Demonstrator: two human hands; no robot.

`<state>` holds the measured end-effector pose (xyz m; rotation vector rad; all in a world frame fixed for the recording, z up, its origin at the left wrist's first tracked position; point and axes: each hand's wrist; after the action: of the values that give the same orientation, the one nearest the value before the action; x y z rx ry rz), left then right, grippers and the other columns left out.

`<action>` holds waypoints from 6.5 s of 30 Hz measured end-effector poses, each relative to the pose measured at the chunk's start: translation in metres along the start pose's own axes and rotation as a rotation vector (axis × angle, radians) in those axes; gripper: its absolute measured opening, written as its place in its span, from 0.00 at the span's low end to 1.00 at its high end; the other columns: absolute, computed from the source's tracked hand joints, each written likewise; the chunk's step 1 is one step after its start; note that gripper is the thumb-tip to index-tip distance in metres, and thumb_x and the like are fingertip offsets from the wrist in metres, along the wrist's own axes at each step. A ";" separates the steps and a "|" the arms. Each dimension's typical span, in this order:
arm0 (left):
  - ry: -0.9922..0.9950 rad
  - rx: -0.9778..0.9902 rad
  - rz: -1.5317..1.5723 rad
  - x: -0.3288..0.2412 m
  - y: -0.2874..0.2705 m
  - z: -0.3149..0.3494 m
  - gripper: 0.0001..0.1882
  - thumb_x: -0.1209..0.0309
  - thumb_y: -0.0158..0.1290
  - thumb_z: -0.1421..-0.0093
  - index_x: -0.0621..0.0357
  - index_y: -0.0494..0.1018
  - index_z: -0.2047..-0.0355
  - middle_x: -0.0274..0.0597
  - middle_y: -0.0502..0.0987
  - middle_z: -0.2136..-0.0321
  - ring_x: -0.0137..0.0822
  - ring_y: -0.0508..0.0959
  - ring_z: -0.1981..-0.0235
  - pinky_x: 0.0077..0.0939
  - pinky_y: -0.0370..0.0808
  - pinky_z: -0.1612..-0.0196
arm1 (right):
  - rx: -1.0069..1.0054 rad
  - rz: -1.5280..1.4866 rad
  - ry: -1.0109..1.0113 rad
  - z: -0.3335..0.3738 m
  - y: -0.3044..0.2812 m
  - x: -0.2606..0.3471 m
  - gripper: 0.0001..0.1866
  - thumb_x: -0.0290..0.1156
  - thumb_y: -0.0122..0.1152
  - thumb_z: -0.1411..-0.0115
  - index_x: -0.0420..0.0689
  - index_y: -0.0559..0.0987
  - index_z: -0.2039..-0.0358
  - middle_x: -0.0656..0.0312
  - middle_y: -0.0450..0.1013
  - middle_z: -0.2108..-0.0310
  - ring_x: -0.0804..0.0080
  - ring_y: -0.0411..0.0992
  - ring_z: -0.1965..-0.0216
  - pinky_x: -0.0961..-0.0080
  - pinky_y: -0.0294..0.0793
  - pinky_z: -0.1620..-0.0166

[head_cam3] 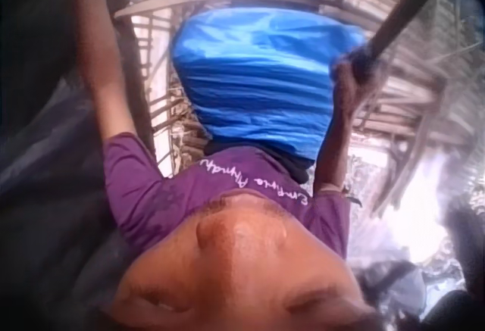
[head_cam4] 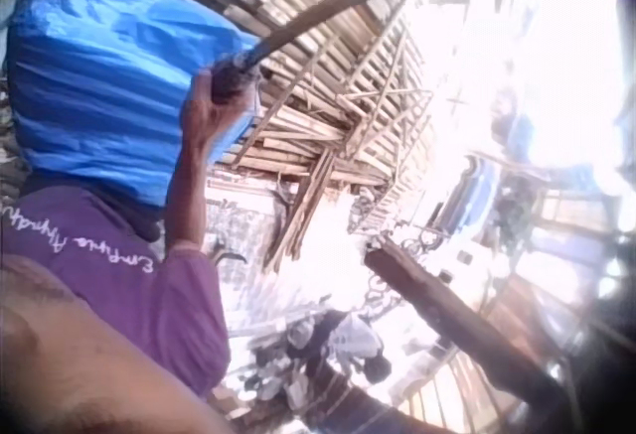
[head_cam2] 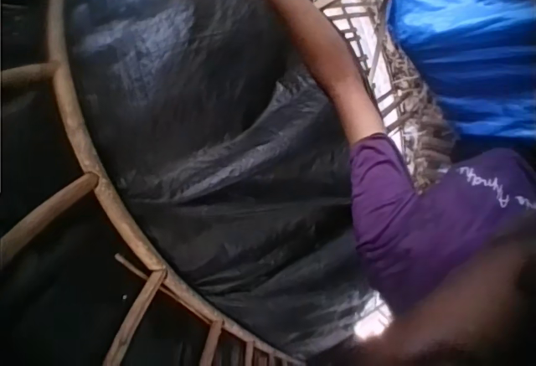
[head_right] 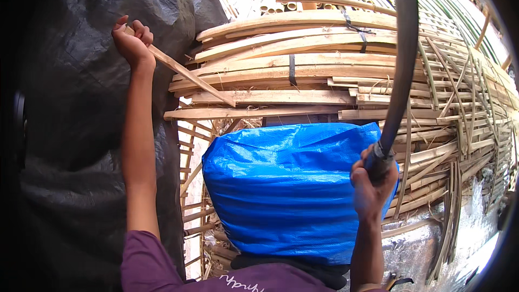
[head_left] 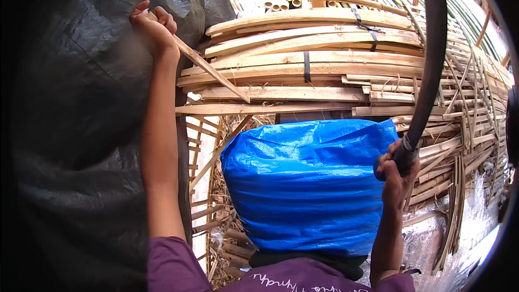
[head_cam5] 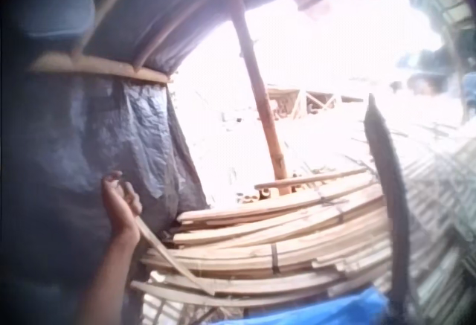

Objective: The person takes a bamboo strip from a pile, shaves it along its length using a knife, and sets down the knife and strip.

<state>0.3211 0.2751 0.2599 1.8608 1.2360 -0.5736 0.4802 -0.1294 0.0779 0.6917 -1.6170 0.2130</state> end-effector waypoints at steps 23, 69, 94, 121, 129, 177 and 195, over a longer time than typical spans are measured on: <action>0.074 -0.120 -0.058 0.007 -0.005 -0.001 0.09 0.68 0.34 0.40 0.46 0.63 0.62 0.29 0.47 0.87 0.23 0.43 0.88 0.24 0.41 0.84 | 0.683 0.231 -0.014 -0.064 0.262 -0.112 0.08 0.25 0.60 0.53 0.36 0.74 0.72 0.48 0.72 0.79 0.60 0.72 0.77 0.65 0.71 0.68; 0.122 -0.166 -0.066 -0.001 -0.025 0.006 0.09 0.69 0.33 0.44 0.49 0.63 0.66 0.28 0.49 0.88 0.23 0.46 0.89 0.23 0.43 0.84 | 0.633 0.683 0.361 -0.079 0.192 -0.242 0.14 0.31 0.58 0.53 0.41 0.82 0.66 0.38 0.76 0.68 0.40 0.75 0.61 0.54 0.74 0.57; -0.049 0.394 0.041 -0.001 -0.043 -0.013 0.11 0.63 0.37 0.41 0.47 0.68 0.64 0.27 0.46 0.90 0.22 0.42 0.89 0.23 0.40 0.84 | 0.829 0.337 0.052 -0.076 0.244 -0.129 0.12 0.26 0.55 0.54 0.37 0.77 0.67 0.45 0.75 0.76 0.53 0.74 0.74 0.63 0.72 0.65; 0.102 0.206 -0.003 -0.002 -0.064 -0.010 0.09 0.61 0.38 0.46 0.47 0.65 0.69 0.27 0.45 0.88 0.24 0.42 0.88 0.24 0.39 0.82 | 0.761 0.337 0.131 -0.057 0.254 -0.181 0.09 0.24 0.55 0.55 0.38 0.77 0.71 0.46 0.73 0.80 0.53 0.75 0.75 0.62 0.72 0.67; 0.111 0.106 -0.024 -0.002 -0.076 -0.012 0.07 0.63 0.39 0.49 0.45 0.66 0.70 0.27 0.44 0.88 0.23 0.42 0.86 0.24 0.40 0.81 | 0.791 0.339 -0.030 -0.064 0.262 -0.136 0.11 0.23 0.55 0.56 0.39 0.78 0.69 0.44 0.76 0.75 0.49 0.76 0.72 0.62 0.74 0.66; 0.102 0.019 -0.058 0.002 -0.090 -0.026 0.08 0.64 0.35 0.49 0.45 0.65 0.73 0.28 0.44 0.90 0.23 0.40 0.89 0.24 0.38 0.82 | 0.801 0.770 0.235 -0.076 0.226 -0.204 0.15 0.31 0.59 0.56 0.34 0.80 0.70 0.36 0.76 0.70 0.41 0.77 0.63 0.54 0.76 0.57; 0.090 0.080 -0.050 -0.003 -0.106 -0.031 0.09 0.63 0.35 0.48 0.46 0.65 0.71 0.28 0.44 0.91 0.23 0.40 0.89 0.24 0.39 0.82 | 0.802 0.869 0.239 -0.084 0.209 -0.209 0.17 0.34 0.60 0.56 0.37 0.81 0.67 0.39 0.77 0.67 0.43 0.76 0.61 0.55 0.76 0.56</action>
<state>0.2218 0.3188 0.2399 1.9449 1.3390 -0.5790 0.4397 0.1456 -0.0527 0.4659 -1.4836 1.5732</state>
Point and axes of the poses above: each hand's wrist, its own z-axis away from the middle knuckle, its own y-axis out of the palm, x = y × z
